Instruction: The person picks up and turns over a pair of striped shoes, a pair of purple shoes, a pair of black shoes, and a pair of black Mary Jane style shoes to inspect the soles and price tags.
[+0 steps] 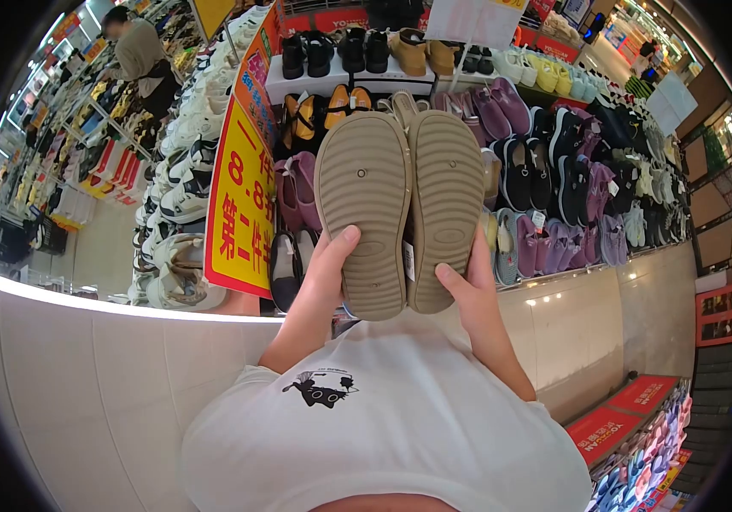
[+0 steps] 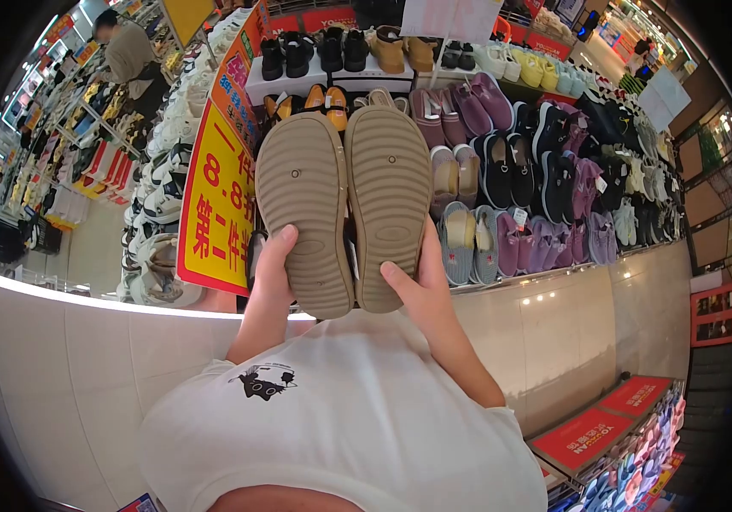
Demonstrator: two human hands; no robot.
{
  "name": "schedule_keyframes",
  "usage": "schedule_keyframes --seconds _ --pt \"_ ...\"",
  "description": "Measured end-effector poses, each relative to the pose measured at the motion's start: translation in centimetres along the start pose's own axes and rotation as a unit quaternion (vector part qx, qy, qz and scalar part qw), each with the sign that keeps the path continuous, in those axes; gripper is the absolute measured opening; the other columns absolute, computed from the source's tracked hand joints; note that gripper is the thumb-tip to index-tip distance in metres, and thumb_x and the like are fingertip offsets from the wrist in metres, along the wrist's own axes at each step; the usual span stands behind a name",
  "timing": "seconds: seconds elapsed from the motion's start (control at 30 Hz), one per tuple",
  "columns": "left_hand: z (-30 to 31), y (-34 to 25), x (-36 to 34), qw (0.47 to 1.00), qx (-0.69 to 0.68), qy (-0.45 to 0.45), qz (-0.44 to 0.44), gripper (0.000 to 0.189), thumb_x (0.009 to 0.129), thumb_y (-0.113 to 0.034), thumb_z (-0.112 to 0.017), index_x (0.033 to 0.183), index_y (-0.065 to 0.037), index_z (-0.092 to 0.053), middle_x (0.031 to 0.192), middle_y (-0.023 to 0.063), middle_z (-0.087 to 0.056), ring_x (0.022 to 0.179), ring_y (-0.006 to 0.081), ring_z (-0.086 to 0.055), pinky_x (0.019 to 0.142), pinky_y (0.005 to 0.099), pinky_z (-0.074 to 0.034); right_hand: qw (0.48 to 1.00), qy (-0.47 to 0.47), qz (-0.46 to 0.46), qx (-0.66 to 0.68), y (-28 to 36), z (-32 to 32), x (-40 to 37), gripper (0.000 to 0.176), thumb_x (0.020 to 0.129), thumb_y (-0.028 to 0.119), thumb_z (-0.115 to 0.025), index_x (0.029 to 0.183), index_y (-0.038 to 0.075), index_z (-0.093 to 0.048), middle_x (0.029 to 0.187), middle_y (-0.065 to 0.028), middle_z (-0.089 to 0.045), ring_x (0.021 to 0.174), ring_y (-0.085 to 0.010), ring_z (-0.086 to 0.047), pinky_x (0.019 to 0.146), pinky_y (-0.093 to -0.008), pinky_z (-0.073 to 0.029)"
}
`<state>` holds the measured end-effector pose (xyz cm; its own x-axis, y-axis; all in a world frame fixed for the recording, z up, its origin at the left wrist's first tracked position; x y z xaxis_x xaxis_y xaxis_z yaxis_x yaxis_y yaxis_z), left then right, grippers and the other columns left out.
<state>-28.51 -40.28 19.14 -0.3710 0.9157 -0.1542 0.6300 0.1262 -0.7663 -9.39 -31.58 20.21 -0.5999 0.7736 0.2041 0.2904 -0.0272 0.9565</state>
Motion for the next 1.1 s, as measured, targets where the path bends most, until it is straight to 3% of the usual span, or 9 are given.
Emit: schedule_keyframes --seconds 0.03,0.13,0.93,1.1 --pt "-0.2 -0.1 -0.1 1.000 0.006 -0.016 0.000 0.065 0.091 -0.037 -0.060 0.139 0.004 -0.045 0.129 0.0195 -0.059 0.117 0.0292 -0.060 0.099 0.0422 -0.049 1.000 -0.004 -0.003 0.002 0.0 0.0 -0.1 0.080 0.090 0.008 -0.064 0.154 -0.001 -0.017 0.152 -0.0130 -0.035 0.140 -0.0220 -0.033 0.116 -0.0360 -0.025" --pt "0.8 -0.1 0.4 1.000 -0.009 0.030 0.001 0.063 0.095 -0.030 -0.059 0.147 -0.003 -0.036 0.135 0.0153 -0.055 0.122 0.0264 -0.057 0.101 0.0421 -0.048 1.000 -0.007 0.003 -0.009 -0.1 -0.1 0.0 0.080 0.091 0.008 -0.064 0.155 -0.001 -0.017 0.151 -0.0130 -0.036 0.140 -0.0219 -0.034 0.116 -0.0360 -0.025" --pt "-1.2 -0.7 0.0 1.000 -0.013 -0.025 0.007 0.062 0.095 -0.032 -0.059 0.146 -0.003 -0.038 0.134 0.0150 -0.056 0.119 0.0248 -0.058 0.098 0.0407 -0.049 0.999 -0.018 -0.024 -0.016 -0.1 0.0 -0.2 0.079 0.090 0.005 -0.060 0.157 0.002 -0.018 0.156 -0.0126 -0.034 0.143 -0.0219 -0.032 0.117 -0.0339 -0.024" --pt "-1.1 -0.6 0.1 0.999 -0.019 -0.025 0.024 0.063 0.095 -0.032 -0.059 0.146 -0.003 -0.037 0.134 0.0148 -0.056 0.119 0.0250 -0.058 0.099 0.0409 -0.049 1.000 -0.008 -0.020 -0.016 0.2 0.0 -0.2 0.077 0.092 0.011 -0.063 0.154 0.000 -0.019 0.151 -0.0121 -0.037 0.141 -0.0211 -0.033 0.116 -0.0355 -0.024"
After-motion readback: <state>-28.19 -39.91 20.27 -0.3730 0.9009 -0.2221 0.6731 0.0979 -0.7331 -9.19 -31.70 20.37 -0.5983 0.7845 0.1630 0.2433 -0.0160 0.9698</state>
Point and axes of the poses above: each hand's wrist, its own x-axis towards the middle knuckle, its own z-axis out of the back of the hand, y = z × x, the point moved 1 cm from there along x, towards the middle knuckle
